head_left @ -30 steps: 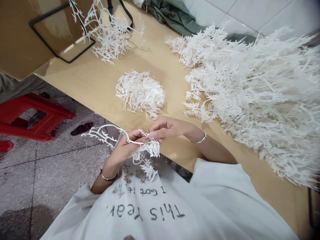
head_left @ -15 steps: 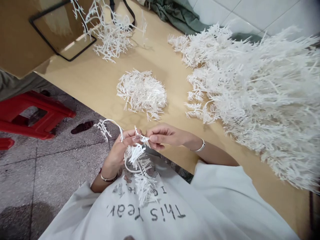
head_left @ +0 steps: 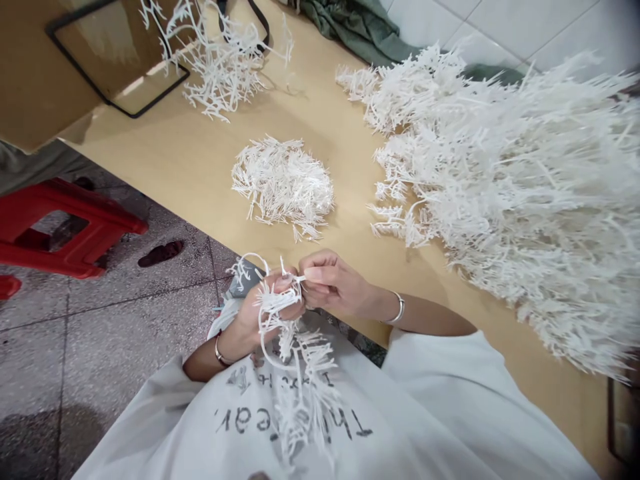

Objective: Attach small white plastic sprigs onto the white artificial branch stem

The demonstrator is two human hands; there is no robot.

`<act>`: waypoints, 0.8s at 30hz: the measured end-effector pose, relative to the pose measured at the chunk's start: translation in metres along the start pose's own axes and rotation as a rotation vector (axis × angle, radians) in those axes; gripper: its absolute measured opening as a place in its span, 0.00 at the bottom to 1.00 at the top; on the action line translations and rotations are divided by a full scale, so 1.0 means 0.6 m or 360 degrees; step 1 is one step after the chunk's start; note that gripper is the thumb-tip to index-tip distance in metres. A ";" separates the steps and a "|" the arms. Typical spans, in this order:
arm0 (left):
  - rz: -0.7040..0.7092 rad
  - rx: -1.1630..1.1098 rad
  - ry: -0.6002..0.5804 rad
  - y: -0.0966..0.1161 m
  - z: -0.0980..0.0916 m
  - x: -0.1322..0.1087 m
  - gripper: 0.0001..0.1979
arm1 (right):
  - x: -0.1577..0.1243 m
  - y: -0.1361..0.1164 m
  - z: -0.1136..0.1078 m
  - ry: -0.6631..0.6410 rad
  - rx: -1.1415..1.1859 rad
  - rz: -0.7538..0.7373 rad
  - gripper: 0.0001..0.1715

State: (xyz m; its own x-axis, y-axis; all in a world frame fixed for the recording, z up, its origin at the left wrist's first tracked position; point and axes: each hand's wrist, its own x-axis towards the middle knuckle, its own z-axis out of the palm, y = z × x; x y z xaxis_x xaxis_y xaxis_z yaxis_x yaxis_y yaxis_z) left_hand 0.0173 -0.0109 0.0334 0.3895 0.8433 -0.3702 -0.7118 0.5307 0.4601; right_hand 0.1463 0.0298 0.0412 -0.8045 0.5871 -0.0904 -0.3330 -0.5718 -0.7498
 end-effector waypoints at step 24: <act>0.0642 0.0909 0.0092 0.008 -0.032 -0.002 0.11 | 0.038 -0.108 -0.088 0.0958 -0.3600 -0.0528 0.19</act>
State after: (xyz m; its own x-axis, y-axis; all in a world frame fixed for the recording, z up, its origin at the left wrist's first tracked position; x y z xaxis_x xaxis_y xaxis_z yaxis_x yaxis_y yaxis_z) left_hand 0.0019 -0.0112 0.0205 0.1165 0.9864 -0.1163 -0.3696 0.1517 0.9167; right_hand 0.1754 0.1102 0.0530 -0.5416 0.7676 0.3427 0.8170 0.5767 -0.0005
